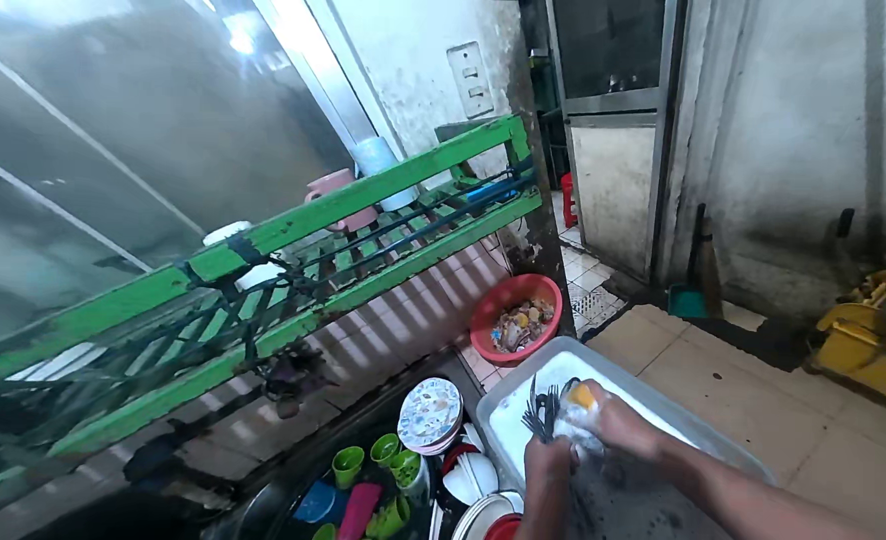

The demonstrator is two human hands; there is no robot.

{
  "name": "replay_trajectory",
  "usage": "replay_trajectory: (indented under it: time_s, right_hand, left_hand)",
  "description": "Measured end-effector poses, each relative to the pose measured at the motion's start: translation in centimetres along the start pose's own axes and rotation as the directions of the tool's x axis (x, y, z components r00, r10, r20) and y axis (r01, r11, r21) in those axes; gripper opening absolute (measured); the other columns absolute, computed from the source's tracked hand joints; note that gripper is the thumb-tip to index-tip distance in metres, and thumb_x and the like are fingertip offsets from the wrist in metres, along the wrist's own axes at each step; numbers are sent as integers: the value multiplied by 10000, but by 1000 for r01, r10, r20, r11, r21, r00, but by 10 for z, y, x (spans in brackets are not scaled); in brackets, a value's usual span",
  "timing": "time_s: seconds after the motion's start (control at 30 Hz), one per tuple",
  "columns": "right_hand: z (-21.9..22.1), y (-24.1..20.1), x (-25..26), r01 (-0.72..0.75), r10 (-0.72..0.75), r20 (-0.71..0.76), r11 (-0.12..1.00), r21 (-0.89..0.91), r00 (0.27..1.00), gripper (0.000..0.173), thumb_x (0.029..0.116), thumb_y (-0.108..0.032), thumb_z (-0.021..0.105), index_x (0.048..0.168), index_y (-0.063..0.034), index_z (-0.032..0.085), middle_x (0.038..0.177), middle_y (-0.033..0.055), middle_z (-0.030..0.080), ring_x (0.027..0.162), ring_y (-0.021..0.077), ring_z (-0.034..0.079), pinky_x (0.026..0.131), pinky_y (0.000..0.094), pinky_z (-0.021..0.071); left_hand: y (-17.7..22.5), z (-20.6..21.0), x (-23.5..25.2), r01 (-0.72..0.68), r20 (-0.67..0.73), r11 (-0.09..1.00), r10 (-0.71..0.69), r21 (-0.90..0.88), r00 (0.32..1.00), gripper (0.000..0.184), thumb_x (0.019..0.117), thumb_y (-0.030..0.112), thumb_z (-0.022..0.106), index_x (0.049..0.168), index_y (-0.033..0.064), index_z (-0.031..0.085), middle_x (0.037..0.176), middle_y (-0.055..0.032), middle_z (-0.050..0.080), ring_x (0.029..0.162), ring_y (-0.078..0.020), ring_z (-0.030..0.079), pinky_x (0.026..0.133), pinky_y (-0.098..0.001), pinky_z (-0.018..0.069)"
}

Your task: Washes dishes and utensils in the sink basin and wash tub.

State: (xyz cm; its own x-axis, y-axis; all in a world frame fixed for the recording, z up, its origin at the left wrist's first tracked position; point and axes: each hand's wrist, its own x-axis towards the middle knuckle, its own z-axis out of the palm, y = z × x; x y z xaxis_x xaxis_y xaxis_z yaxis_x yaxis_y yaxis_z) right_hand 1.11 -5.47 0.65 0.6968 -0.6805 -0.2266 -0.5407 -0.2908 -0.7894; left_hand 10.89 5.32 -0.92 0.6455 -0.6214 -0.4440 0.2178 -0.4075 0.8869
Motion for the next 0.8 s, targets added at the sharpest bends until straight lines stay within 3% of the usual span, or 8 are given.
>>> replay_trajectory:
  time_s: [0.1, 0.2, 0.27, 0.37, 0.43, 0.53, 0.63, 0.8]
  right_hand:
    - [-21, -6, 11, -91, 81, -134, 994, -68, 988, 581, 1002, -337, 665, 1469, -46, 481, 1300, 256, 629, 1209, 413, 619, 1042, 587, 472]
    - [-36, 2, 22, -57, 133, -317, 970, 237, 939, 661, 955, -334, 738, 1488, -54, 467, 1314, 254, 623, 1194, 409, 622, 1025, 606, 478]
    - [-37, 9, 19, -43, 124, -245, 949, 312, 962, 752, 913, -385, 775, 1506, -73, 434, 1315, 239, 619, 1187, 376, 622, 1021, 576, 491]
    - [-43, -2, 1, -39, 48, -125, 996, 75, 991, 582, 954, -401, 724, 1386, -40, 574, 1257, 220, 652, 1167, 358, 633, 1029, 558, 479]
    - [-52, -3, -3, 27, -10, -275, 998, 59, 961, 468, 993, -366, 677, 1319, -32, 639, 1204, 227, 682, 1125, 378, 660, 999, 597, 494]
    - [-68, 5, 3, 62, 121, -506, 942, 331, 854, 475, 994, -362, 678, 1284, 9, 615, 1095, 270, 675, 988, 416, 664, 872, 636, 513]
    - [-39, 4, 1, -9, 228, -411, 882, 471, 883, 529, 986, -396, 679, 1323, -1, 577, 1092, 249, 674, 973, 378, 670, 866, 595, 537]
    - [-12, -6, -13, -71, 113, -154, 964, 255, 982, 564, 973, -338, 711, 1380, 19, 555, 1199, 246, 657, 1104, 349, 648, 992, 523, 503]
  left_hand:
    - [1, 3, 0, 19, -5, 999, -19, -37, 1000, 118, 978, 11, 615, 1052, -64, 563, 638, -67, 579, 512, -123, 566, 513, -260, 499]
    - [0, 3, -1, 25, 35, 996, -22, -86, 999, 117, 973, 12, 630, 1041, -57, 565, 650, -75, 588, 516, -127, 576, 512, -263, 512]
    - [-2, 1, -3, 25, 139, 985, -1, -168, 990, 121, 985, 32, 632, 1042, -53, 567, 672, -79, 607, 534, -125, 591, 516, -258, 525]
    - [-3, 0, -6, 16, 267, 962, 60, -273, 962, 118, 996, 38, 614, 1057, -49, 561, 717, -90, 636, 583, -140, 629, 556, -271, 558]
    - [-4, -2, -8, -8, 295, 959, 95, -284, 951, 121, 1008, 50, 586, 1074, -49, 564, 754, -91, 657, 617, -143, 650, 592, -275, 576]
    - [-4, 0, -7, -8, 267, 959, 87, -284, 960, 95, 1008, 44, 594, 1023, -47, 572, 710, -85, 639, 572, -130, 627, 560, -261, 562]
    - [-2, 3, -4, 10, 192, 967, 41, -256, 981, 100, 1002, 40, 614, 967, -47, 580, 652, -74, 605, 513, -116, 576, 507, -247, 519]
    - [-2, -4, -4, 1, 165, 968, 42, -250, 985, 212, 1068, 125, 525, 1033, -46, 644, 641, -58, 603, 520, -119, 566, 512, -257, 501]
